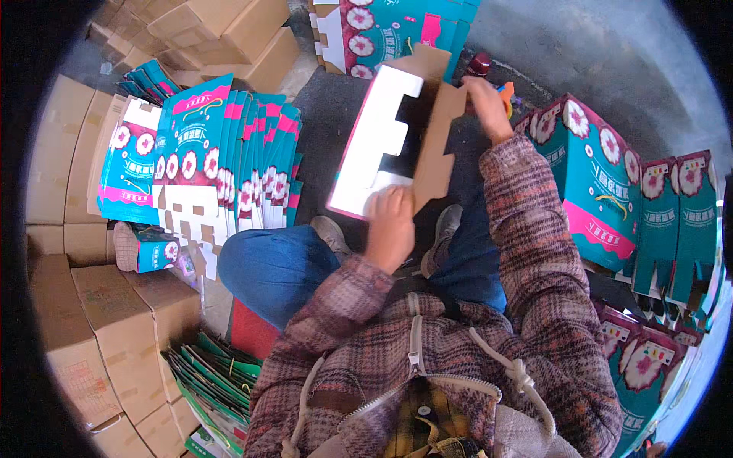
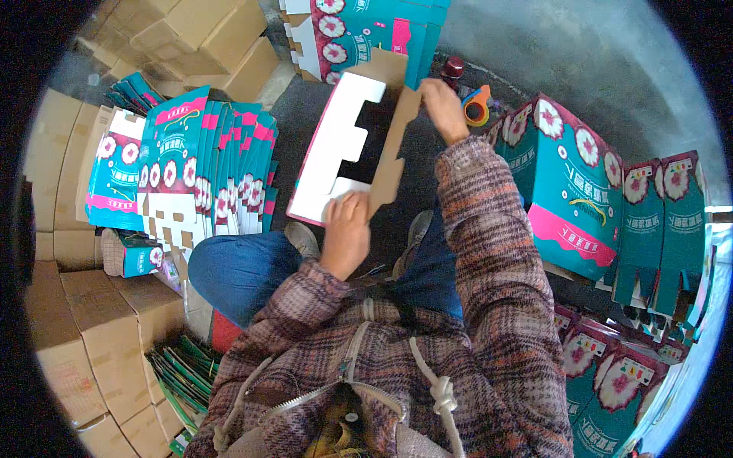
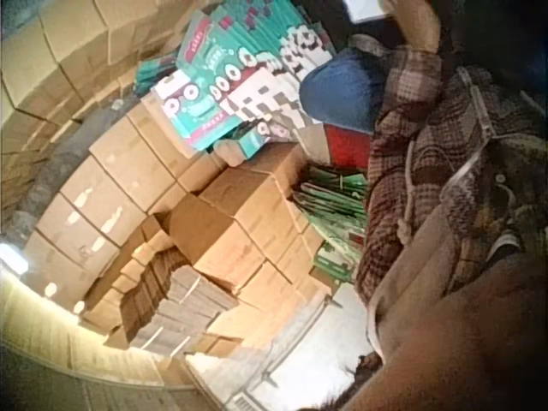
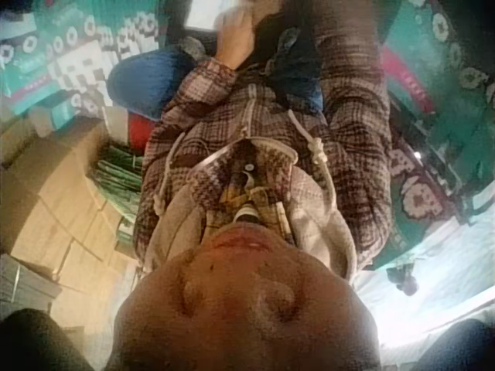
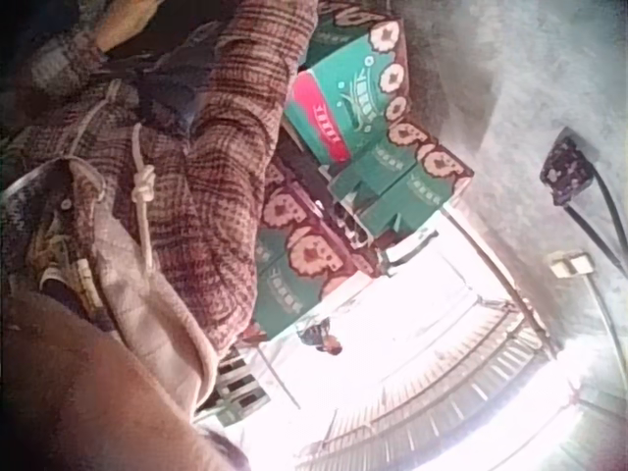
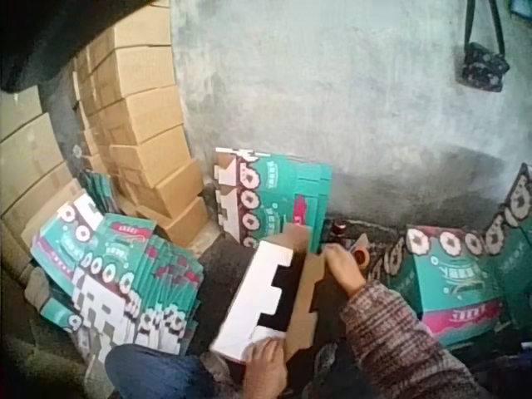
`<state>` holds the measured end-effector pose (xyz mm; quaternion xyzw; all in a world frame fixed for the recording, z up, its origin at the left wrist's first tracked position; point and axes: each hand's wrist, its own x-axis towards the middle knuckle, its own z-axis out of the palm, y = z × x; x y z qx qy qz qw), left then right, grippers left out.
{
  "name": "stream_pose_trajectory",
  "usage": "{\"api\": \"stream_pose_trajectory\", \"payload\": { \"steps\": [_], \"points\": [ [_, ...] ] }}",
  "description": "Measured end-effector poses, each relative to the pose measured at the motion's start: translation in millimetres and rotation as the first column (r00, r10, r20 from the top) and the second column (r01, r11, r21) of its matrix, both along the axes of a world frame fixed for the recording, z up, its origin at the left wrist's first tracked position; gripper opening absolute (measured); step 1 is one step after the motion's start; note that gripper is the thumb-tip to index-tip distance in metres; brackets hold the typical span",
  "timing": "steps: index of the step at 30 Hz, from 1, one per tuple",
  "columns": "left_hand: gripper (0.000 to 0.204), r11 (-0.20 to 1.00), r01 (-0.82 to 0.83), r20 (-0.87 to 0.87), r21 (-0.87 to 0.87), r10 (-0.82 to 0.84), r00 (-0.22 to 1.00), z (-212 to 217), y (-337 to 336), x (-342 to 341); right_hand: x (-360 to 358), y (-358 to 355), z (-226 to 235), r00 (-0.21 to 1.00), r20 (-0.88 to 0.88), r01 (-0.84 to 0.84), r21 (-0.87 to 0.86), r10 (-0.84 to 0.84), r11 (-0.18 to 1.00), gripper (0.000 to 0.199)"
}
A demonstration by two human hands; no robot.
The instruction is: Folding and assembling cardboard fruit boxes in a packaging area.
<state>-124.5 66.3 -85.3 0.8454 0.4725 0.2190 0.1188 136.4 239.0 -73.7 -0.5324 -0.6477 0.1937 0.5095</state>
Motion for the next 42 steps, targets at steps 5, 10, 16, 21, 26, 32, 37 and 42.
{"api": "stream_pose_trajectory", "payload": {
  "steps": [5, 10, 16, 21, 26, 32, 37, 42],
  "points": [
    [0.039, 0.989, 0.135, 0.001, -0.060, -0.135, 0.991, 6, 4, -83, 7, -3, 14, 0.950, -0.289, -0.231, -0.402, 0.117, 0.886, 0.059],
    [0.033, 0.873, -0.148, 0.027, -0.465, 0.181, 0.983, 14, 20, -97, -15, -18, 34, 0.966, -0.043, -0.219, -0.661, 0.255, 0.718, 0.088],
    [0.044, 0.900, -0.314, -0.006, 0.304, 0.331, 0.944, -10, 38, -76, -32, -34, 40, 0.850, 0.287, -0.236, -0.542, 0.441, 0.807, 0.070],
    [0.057, 0.990, -0.094, -0.039, 0.108, 0.099, 0.994, 2, 28, -68, -53, -62, 16, 0.491, 0.793, -0.418, -0.148, 0.360, 0.896, 0.080],
    [0.053, 0.994, -0.087, -0.073, 0.069, 0.092, 0.993, -3, 30, -68, -55, -52, 6, 0.395, 0.789, -0.381, -0.325, 0.470, 0.866, 0.073],
    [0.048, 0.997, -0.075, 0.009, 0.034, 0.074, 0.997, -4, 30, -69, -54, -54, 7, 0.429, 0.741, -0.406, -0.352, 0.516, 0.843, 0.063],
    [0.041, 0.888, -0.438, 0.424, 0.139, 0.346, 0.837, -5, 36, -100, -49, -45, 21, 0.795, 0.521, -0.311, -0.091, 0.312, 0.946, 0.048],
    [0.060, 0.641, -0.066, 0.604, -0.765, 0.749, 0.274, -38, 66, -148, -6, 4, -11, 0.952, 0.300, 0.018, -0.264, 0.064, 0.964, 0.057]
  ]
}}
